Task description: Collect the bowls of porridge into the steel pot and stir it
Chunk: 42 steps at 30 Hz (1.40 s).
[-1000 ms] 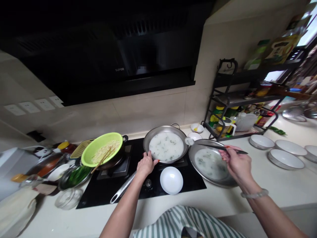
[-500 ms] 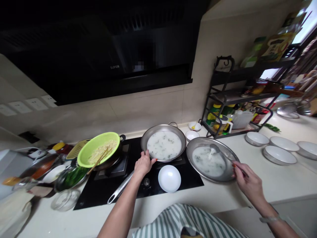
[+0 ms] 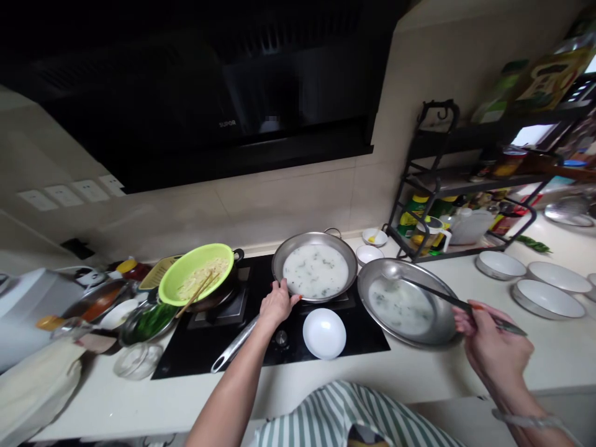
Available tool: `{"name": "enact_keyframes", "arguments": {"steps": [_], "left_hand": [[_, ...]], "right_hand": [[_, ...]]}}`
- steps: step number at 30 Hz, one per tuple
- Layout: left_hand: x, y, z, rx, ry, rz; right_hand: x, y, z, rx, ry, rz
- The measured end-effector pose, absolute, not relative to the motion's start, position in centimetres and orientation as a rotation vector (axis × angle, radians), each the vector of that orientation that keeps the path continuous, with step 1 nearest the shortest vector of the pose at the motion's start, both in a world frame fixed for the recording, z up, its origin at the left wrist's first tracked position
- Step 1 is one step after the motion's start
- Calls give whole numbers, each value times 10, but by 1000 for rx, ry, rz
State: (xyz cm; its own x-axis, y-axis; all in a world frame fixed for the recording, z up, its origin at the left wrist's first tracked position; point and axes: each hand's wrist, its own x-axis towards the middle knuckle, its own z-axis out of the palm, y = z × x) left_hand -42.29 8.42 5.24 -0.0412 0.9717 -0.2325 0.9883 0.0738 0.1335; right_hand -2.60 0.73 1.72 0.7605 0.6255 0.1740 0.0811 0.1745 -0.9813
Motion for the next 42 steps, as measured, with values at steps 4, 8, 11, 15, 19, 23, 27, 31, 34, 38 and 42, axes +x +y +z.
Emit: {"name": "enact_keyframes", "arguments": {"steps": [4,8,11,15,19,23,27,31,34,38,42], "left_hand": [[-424,85,51,1982,2093,-75],[-423,85,51,1970,2092,-74],[-422,84,53,1952,2095,-74],[-421,83,55,1956,2093,-66],[-421,83,56,1952,2090,-59],[-421,83,56,1950,2083,-48],[-421,82,58,1943,2081,-45],[-421,82,58,1938,2077,-47],[-422,83,56,1948,2074,-32],[-422,83,56,1946,2083,-45],[-421,82,57,1958,2080,-57]], "right_hand": [[-71,21,56,-1198,-619,672],[-115,36,68,-1208,-965,778],[-135,47,59,-1211,-1159,842],[-147,60,40,-1238,-1263,899],[-151,68,34,-1280,-1145,908],[-151,70,42,-1285,-975,880],[-147,70,46,-1263,-947,843],[-140,73,40,-1269,-889,830],[-137,75,36,-1263,-836,838],[-136,75,37,-1253,-790,855],[-135,74,40,-1254,-816,831]]}}
